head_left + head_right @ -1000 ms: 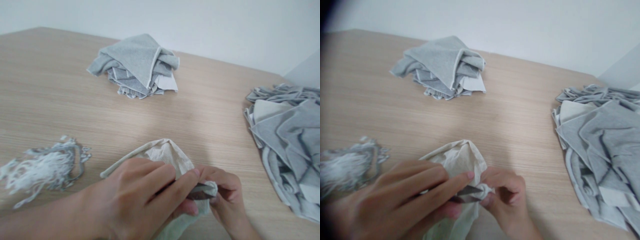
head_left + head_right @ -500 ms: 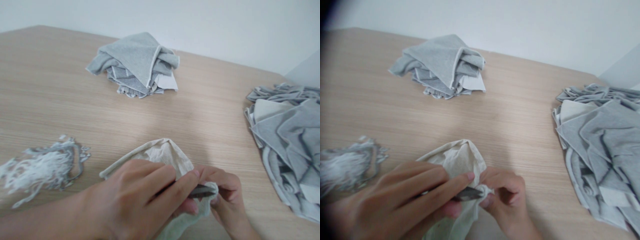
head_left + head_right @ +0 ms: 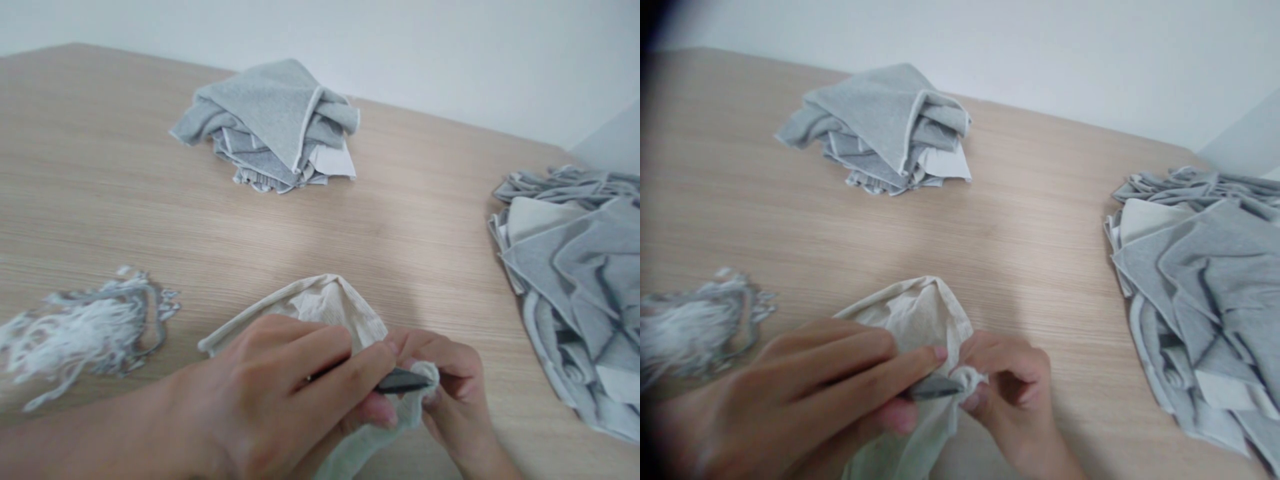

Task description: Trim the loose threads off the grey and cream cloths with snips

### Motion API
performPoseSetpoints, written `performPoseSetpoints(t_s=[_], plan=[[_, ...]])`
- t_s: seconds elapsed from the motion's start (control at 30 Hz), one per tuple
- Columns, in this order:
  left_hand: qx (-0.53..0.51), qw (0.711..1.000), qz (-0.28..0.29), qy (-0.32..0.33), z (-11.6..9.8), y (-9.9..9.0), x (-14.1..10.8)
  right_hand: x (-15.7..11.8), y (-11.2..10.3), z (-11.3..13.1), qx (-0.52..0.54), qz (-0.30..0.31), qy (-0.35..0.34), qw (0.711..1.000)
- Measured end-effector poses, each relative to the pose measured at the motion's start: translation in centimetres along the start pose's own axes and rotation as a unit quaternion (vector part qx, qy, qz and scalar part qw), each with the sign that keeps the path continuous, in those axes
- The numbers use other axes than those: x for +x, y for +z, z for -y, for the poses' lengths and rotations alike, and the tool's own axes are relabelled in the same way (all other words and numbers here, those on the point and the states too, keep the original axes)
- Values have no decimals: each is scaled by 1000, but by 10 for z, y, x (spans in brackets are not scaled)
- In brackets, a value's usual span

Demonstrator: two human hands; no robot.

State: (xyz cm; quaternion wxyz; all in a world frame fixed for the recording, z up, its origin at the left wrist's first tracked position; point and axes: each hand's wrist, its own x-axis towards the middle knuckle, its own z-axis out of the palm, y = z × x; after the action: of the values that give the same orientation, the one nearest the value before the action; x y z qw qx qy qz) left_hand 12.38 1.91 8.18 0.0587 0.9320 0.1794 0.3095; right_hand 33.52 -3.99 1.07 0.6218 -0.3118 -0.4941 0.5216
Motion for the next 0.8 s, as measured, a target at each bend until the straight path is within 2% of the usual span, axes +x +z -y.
performPoseSetpoints(t_s=[0.1,0.2,0.47,0.67,0.8], plan=[[2,1000,3,6,1,1,0,1,0,0,-9,1,-3,1000],[-1,1000,14,-22,0,1,-1,-1,0,0,-7,-6,1,1000],[-43,997,-43,-45,2,4,-4,-1,1,-1,11,-6,12,1000],[-61,997,-31,-19,14,-10,1,0,0,0,-3,-5,15,1000],[-28,999,-22,-3,12,-10,3,-2,-1,-2,-1,-2,15,1000]])
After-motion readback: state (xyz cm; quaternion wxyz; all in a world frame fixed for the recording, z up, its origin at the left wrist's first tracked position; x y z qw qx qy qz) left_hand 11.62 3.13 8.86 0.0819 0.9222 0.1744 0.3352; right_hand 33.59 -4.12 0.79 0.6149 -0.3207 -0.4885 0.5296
